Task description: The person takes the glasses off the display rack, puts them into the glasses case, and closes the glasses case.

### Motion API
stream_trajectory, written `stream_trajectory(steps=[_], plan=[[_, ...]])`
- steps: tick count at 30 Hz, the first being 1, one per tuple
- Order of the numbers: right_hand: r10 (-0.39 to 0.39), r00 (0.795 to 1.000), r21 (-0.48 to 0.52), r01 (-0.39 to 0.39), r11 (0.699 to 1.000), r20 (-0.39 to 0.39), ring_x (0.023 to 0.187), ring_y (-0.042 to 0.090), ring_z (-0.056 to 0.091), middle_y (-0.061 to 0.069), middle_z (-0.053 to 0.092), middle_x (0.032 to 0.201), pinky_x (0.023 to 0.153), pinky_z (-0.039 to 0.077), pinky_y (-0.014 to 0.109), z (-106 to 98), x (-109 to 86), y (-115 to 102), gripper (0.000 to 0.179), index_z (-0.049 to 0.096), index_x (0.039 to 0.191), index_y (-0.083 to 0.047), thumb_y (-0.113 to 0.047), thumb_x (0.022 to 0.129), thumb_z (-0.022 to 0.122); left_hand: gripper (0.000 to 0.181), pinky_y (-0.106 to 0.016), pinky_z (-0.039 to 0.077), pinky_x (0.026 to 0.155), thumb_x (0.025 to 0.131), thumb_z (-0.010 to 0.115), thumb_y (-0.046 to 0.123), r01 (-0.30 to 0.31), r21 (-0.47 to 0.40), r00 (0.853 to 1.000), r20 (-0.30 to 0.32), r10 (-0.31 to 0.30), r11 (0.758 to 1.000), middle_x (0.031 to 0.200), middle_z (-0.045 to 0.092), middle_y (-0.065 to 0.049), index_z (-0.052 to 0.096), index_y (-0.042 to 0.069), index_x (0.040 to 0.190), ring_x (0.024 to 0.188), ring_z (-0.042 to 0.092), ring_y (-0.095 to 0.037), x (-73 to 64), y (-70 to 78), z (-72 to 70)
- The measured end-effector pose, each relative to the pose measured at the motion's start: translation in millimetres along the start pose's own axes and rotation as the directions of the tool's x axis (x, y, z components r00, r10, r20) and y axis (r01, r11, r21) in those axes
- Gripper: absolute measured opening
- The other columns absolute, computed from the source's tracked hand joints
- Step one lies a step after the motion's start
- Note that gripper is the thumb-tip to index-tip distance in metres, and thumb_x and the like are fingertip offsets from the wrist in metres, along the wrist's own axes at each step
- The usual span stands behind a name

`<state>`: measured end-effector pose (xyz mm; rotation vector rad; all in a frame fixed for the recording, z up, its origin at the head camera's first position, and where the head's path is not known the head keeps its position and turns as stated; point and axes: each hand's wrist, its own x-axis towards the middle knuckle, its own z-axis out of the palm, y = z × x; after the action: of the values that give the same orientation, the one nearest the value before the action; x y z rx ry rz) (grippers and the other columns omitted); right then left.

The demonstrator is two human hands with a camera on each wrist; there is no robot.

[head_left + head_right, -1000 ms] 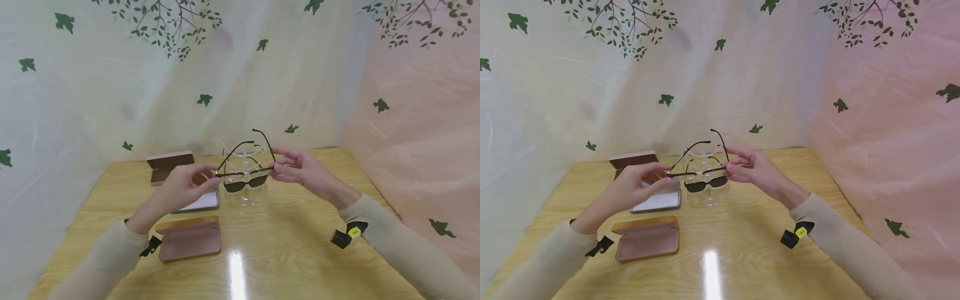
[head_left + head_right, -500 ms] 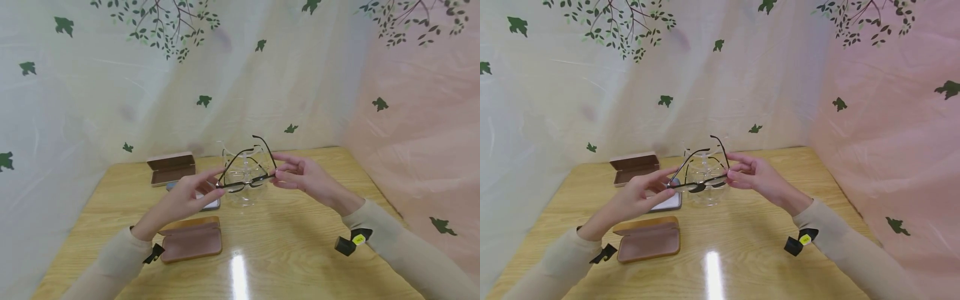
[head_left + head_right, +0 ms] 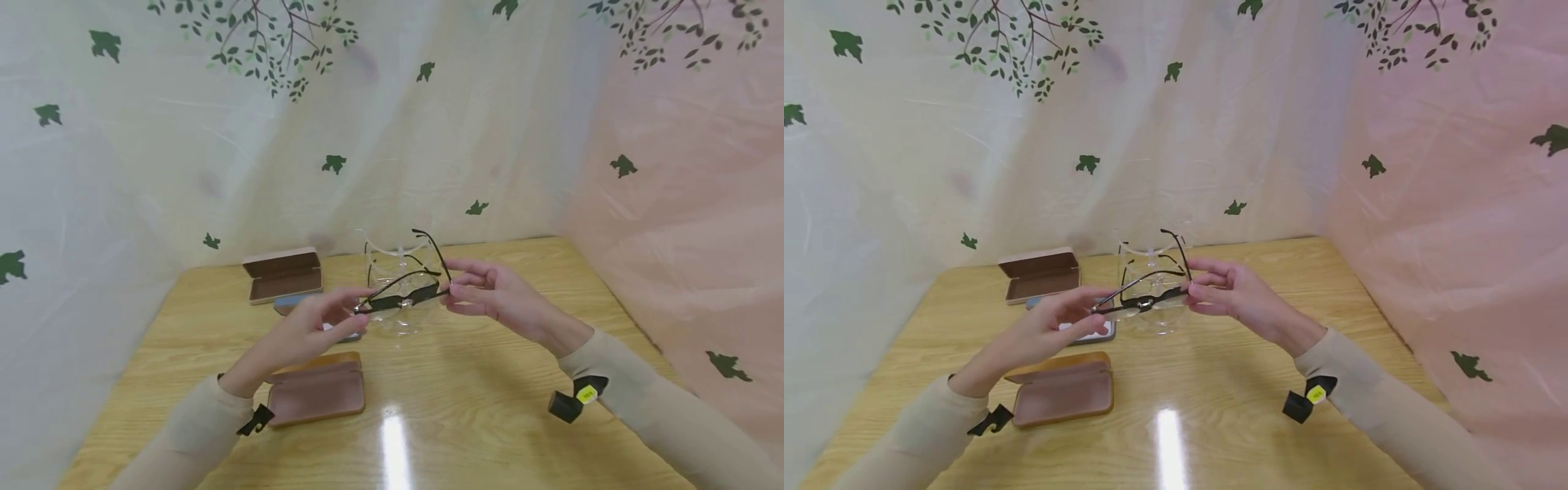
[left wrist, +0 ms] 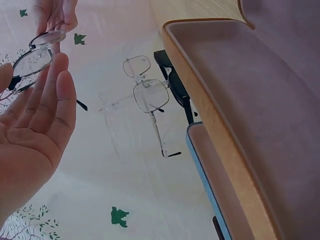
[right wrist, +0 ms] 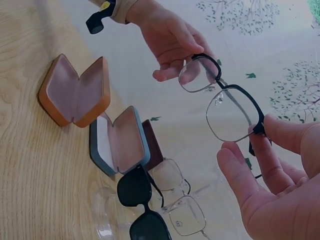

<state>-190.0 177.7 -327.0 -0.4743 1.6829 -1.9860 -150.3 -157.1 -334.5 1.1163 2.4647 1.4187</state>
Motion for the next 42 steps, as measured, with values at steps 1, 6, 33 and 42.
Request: stream_trajectory(steps=[1, 6, 33, 42], plan=[[-0.001, 1.000, -0.008, 0.001, 1.000, -0.003, 0.110, 0.035, 0.059, 0.025, 0.057, 0.122, 0.094, 0.046, 0.045, -0.2, -0.4, 0.5, 0.062, 0.032, 0.145, -0.002, -0.007, 0.092, 0.063, 0.044, -0.033, 0.056, 0.071, 0.097, 0.057, 0.023, 0.011, -0.013, 1.000, 0.005, -0.011, 1.000, 0.101, 0.068, 0.006, 0.047, 0.021, 0.140, 0.089, 0.067, -0.012, -0.2, 0.1, 1.1], [-0.007, 1.000, -0.061, 0.006, 0.998, -0.022, 0.111, 0.037, 0.058, 0.021, 0.059, 0.121, 0.092, 0.048, 0.046, -0.5, -1.2, 2.5, 0.060, 0.036, 0.144, -0.004, -0.011, 0.092, 0.065, 0.040, -0.033, 0.054, 0.079, 0.098, 0.055, 0.029, 0.057, -0.027, 0.998, 0.007, -0.057, 0.998, 0.114, 0.065, 0.008, 0.048, 0.028, 0.137, 0.098, 0.065, -0.012, -0.4, 3.6, 4.6], [-0.084, 0.996, -0.267, 0.081, 0.960, 0.002, 0.108, 0.031, 0.061, 0.012, 0.051, 0.137, 0.086, 0.052, 0.044, 3.5, -2.3, 7.7, 0.063, 0.041, 0.145, -0.019, -0.017, 0.089, 0.068, 0.031, -0.030, 0.054, 0.082, 0.100, 0.046, 0.004, -0.028, -0.119, 0.997, -0.077, 0.019, 0.993, 0.116, 0.065, -0.010, 0.051, 0.006, 0.131, 0.104, 0.064, -0.017, 6.7, 34.3, 5.9], [-0.118, 0.992, -0.288, 0.127, 0.949, 0.050, 0.107, 0.031, 0.061, 0.013, 0.051, 0.136, 0.087, 0.052, 0.044, 8.7, -1.8, 2.8, 0.064, 0.041, 0.145, -0.017, -0.015, 0.088, 0.069, 0.033, -0.035, 0.050, 0.091, 0.101, 0.043, 0.005, -0.062, -0.243, 0.998, -0.048, 0.052, 0.968, 0.124, 0.059, -0.013, 0.047, 0.006, 0.134, 0.107, 0.062, -0.022, 9.3, 14.1, 7.5]])
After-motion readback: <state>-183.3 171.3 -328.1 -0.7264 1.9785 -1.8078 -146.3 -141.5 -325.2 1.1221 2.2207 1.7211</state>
